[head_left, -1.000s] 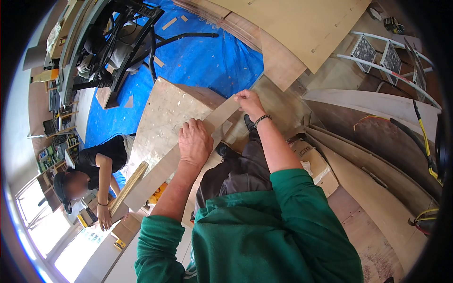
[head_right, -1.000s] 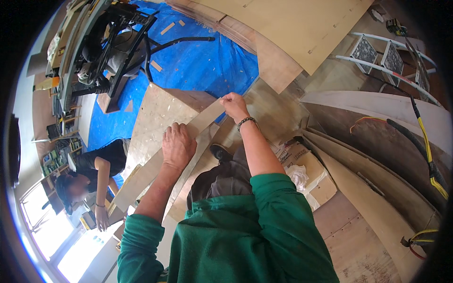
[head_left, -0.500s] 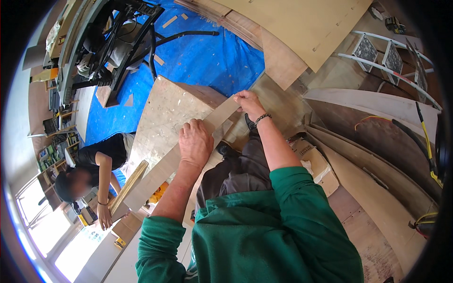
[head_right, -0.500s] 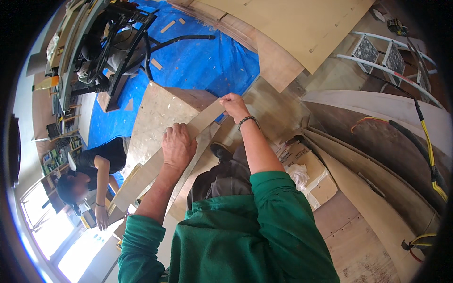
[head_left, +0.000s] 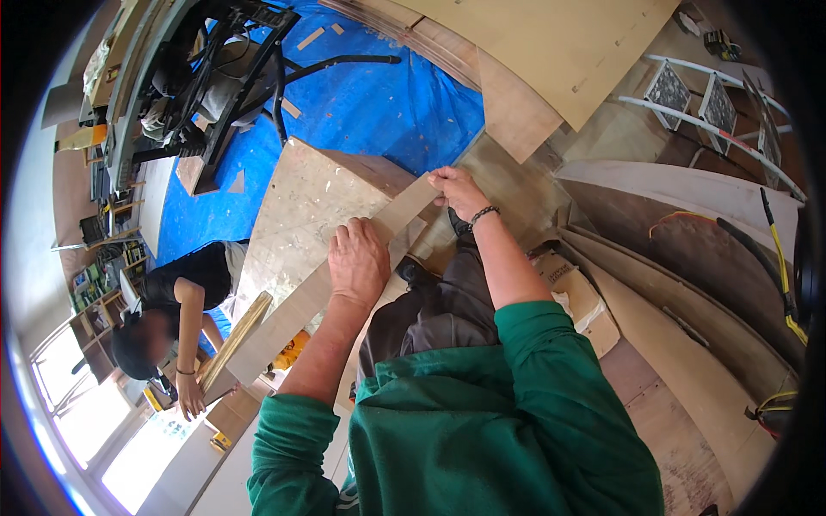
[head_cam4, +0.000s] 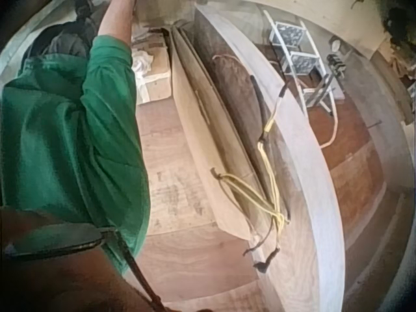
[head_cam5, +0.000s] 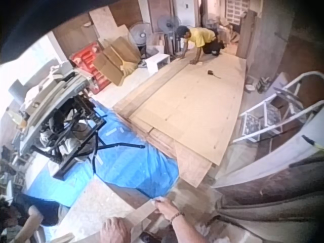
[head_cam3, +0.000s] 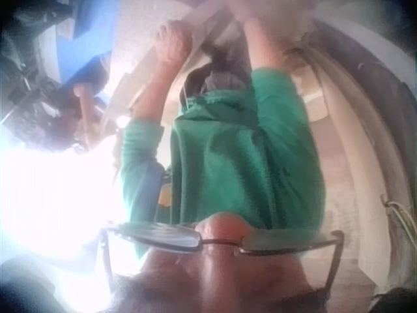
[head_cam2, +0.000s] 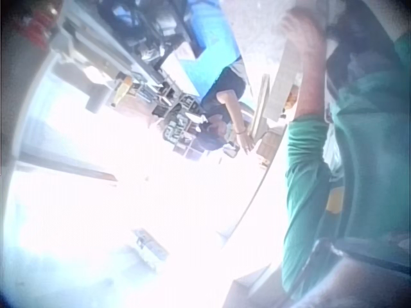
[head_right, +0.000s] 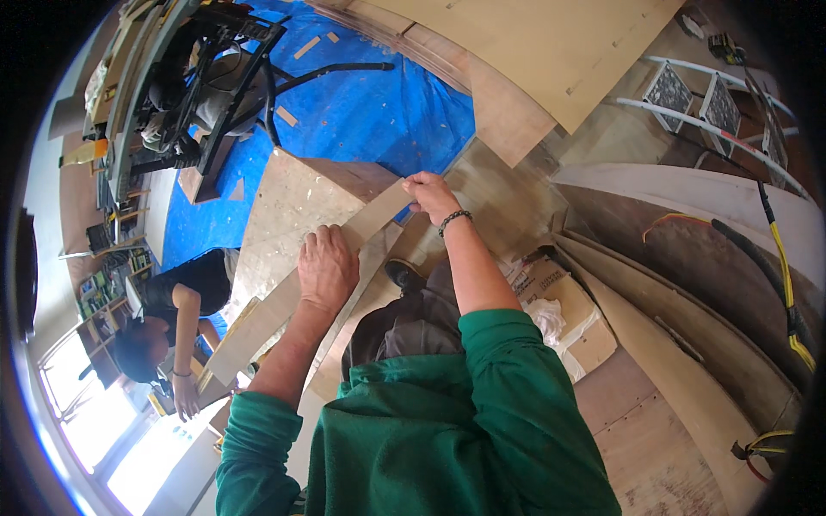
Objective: The person picks up thin wooden laminate strips and aligns them against the edges of constructed wooden panels. The person uses a cloth to wipe down the surfaces and applies pressure by hand to secure the laminate pieces to the edges of the boards.
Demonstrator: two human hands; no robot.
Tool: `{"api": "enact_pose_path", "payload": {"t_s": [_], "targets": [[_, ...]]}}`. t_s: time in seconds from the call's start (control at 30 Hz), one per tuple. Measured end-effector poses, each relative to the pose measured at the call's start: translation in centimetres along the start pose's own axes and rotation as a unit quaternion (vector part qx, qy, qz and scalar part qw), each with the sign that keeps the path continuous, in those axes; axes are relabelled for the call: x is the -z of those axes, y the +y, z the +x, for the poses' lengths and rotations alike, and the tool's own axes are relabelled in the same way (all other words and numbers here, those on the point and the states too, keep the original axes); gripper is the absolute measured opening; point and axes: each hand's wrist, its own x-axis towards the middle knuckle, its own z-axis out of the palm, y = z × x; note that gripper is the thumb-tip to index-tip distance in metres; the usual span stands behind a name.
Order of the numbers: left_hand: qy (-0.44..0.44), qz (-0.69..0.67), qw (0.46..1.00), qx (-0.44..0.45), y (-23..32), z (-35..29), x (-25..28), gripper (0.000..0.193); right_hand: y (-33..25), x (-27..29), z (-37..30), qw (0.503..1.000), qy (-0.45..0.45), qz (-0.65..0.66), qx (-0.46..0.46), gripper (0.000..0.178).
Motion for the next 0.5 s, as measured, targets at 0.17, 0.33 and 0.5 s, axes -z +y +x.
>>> {"api": "enact_pose_path", "payload": {"t_s": [0.17, 0.33, 0.5], "targets": [[0.006, -0.002, 1.000, 0.005, 0.0, 0.0, 0.0, 0.035, -0.1, 0.2, -0.9, 0.990, -0.044, 0.131, -0.025, 0.019], [0.019, -0.002, 1.000, 0.003, 0.2, -0.1, 0.1, 0.030, 0.2, 0.3, -1.1, 0.992, -0.031, 0.119, -0.028, 0.020], [0.017, -0.009, 1.000, 0.007, 0.2, -0.3, 0.0, 0.031, -0.1, -0.5, -1.4, 0.991, -0.007, 0.129, -0.039, 0.022]]}}
